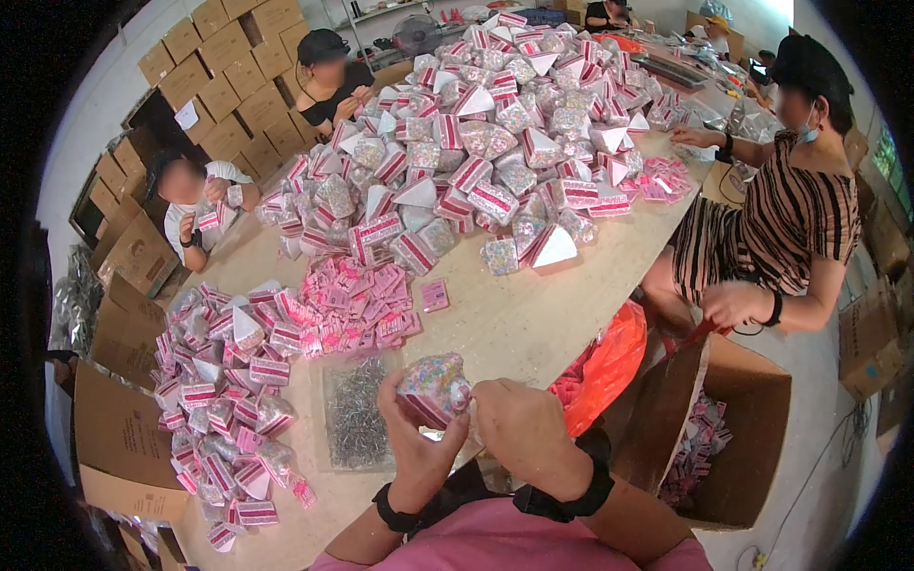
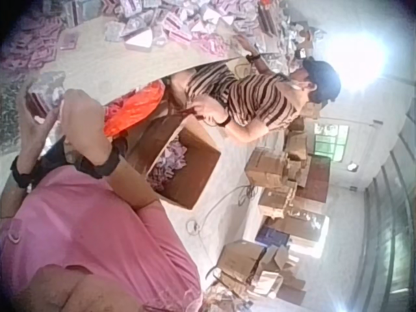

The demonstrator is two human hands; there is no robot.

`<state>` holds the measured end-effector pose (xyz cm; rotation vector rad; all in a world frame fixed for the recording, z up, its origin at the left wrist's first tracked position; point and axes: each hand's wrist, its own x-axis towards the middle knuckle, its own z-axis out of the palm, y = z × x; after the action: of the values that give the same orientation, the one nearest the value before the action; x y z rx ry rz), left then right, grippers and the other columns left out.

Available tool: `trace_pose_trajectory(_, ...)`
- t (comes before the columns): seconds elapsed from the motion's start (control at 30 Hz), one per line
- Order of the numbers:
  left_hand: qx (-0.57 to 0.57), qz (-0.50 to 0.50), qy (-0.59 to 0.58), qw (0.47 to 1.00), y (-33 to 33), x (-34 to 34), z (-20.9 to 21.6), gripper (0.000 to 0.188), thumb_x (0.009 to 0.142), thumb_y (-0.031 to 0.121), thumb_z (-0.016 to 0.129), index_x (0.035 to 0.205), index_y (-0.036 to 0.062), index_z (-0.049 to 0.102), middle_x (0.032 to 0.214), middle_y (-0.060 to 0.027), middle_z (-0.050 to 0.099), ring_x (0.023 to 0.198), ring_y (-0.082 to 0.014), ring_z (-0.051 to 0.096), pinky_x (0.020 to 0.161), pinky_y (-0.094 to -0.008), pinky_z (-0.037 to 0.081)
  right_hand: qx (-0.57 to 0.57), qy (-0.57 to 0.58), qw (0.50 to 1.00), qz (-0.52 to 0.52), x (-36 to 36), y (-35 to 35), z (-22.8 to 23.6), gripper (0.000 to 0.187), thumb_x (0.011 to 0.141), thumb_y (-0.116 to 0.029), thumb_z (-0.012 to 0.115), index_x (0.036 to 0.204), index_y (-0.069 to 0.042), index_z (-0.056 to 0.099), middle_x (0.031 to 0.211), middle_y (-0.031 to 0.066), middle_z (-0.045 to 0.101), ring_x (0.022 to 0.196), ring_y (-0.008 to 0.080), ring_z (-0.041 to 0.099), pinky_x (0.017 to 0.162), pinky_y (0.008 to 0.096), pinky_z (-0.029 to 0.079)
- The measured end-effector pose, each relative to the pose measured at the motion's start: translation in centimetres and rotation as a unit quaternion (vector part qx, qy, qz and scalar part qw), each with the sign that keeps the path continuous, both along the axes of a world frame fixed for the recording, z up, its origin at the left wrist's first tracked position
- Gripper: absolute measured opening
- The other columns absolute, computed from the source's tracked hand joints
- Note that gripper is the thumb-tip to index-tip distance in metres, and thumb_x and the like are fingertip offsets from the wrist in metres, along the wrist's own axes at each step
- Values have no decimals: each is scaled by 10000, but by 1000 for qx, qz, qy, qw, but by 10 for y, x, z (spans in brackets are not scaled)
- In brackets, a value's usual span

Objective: Assembling pink triangular product packages and applying decorative stickers in a factory setting.

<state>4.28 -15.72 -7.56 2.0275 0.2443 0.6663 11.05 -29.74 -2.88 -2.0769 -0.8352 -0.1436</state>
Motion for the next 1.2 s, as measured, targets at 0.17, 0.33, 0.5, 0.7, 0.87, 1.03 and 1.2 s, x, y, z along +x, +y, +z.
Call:
trace_pose_trajectory(0.17,8,0,9,1000,2,0,-1,865,675,83,761,1352,17,227,1185,-157,396,1014,-215,520,804,-314,495,30,103,994,18,4,-2,0,136,819,-101,521,872,-15,611,803,181,608,743,373,602,643,436,486)
trace_pose_trajectory(0.33,34,7,21,999,1,1,0,862,672,100,765,1350,1,242,1198,-172,394,1024,-222,515,803,-325,485,-33,-18,999,-11,1,2,-9,75,778,-111,559,797,-38,564,712,154,578,669,335,599,592,417,482)
trace_pose_trajectory(0.5,47,17,40,998,-1,1,8,869,655,142,774,1339,-24,266,1240,-202,392,1101,-290,471,918,-371,416,-119,-106,987,-26,-1,5,-14,85,744,-117,590,760,-69,522,661,116,550,619,302,592,527,407,471)
trace_pose_trajectory(0.7,50,13,46,998,1,3,8,830,672,172,755,1322,-32,282,1206,-217,406,1100,-331,464,932,-389,394,-65,-103,992,-15,4,4,-31,97,735,-123,605,761,-72,527,668,108,554,606,290,587,515,391,465)
trace_pose_trajectory(0.87,29,11,59,998,2,5,8,809,693,186,738,1321,-36,278,1180,-221,420,1073,-346,486,903,-399,417,-134,-133,982,-20,1,6,-19,97,736,-125,610,757,-80,526,666,101,554,607,273,592,511,375,465)
trace_pose_trajectory(1.03,28,9,85,996,1,6,13,797,699,186,730,1316,-42,280,1162,-231,432,1056,-353,503,883,-408,430,-145,-132,980,-27,-1,8,-26,97,720,-118,603,764,-76,526,680,89,545,605,262,580,527,369,461)
trace_pose_trajectory(1.2,16,2,94,995,3,5,5,786,699,188,731,1309,-37,288,1139,-246,434,1017,-369,512,846,-416,444,-186,-172,967,-2,-3,9,-21,114,706,-128,595,781,-72,529,706,74,541,648,242,580,541,350,453)
